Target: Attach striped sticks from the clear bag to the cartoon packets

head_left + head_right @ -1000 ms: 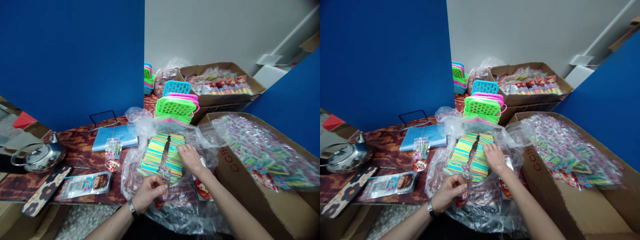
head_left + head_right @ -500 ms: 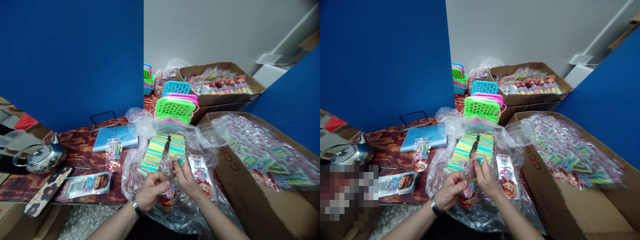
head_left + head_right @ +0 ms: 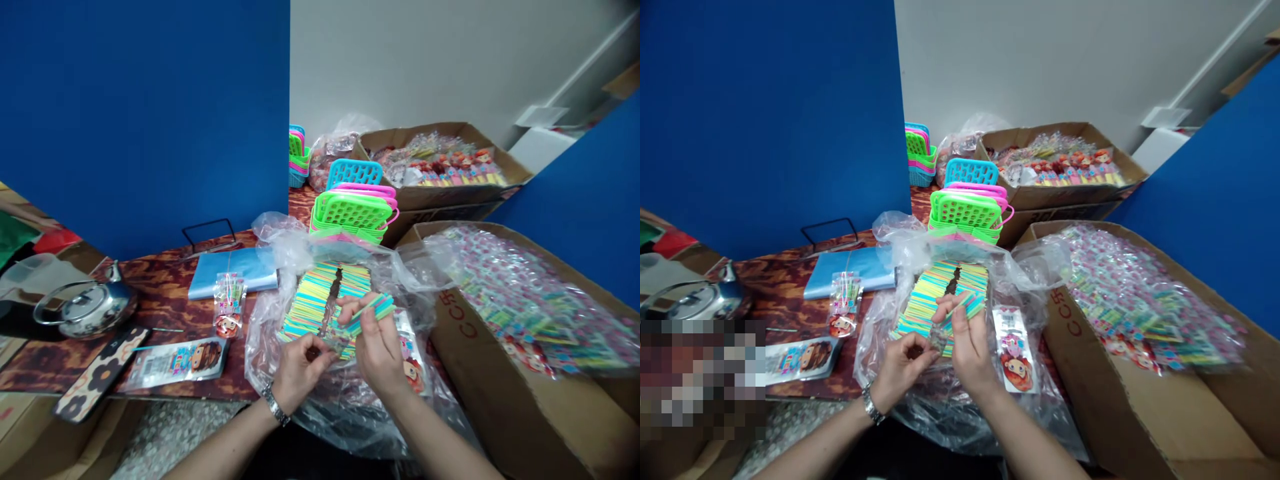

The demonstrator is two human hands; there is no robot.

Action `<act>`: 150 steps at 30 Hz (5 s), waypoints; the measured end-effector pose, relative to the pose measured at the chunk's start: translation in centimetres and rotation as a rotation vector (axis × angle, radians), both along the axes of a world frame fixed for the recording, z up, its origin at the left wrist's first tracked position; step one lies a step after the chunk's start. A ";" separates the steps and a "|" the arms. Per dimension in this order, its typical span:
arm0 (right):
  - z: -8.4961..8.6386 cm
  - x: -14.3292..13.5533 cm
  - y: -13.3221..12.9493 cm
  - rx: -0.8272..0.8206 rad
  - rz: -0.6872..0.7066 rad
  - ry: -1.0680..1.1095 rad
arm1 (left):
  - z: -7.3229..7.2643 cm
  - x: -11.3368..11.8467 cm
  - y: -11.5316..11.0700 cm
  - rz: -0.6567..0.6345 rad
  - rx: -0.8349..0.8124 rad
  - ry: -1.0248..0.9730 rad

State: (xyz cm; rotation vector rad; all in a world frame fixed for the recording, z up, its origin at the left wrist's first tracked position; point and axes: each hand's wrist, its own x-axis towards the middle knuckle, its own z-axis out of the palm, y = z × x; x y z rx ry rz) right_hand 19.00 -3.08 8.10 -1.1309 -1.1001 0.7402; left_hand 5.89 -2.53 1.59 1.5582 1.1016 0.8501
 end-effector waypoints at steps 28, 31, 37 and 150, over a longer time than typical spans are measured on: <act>-0.7 2.5 -0.7 0.200 0.204 -0.965 | 1.2 -2.1 0.8 -0.093 0.298 0.004; -0.6 3.2 -0.8 0.146 0.144 -0.913 | 1.7 -3.9 1.1 -0.021 0.276 0.029; -1.8 6.7 -0.5 0.039 -0.019 -0.920 | -0.2 -11.9 5.6 0.382 0.202 0.276; -7.4 9.4 4.5 -0.578 0.187 -1.533 | -0.8 -1.8 -0.3 -0.109 -0.604 -0.619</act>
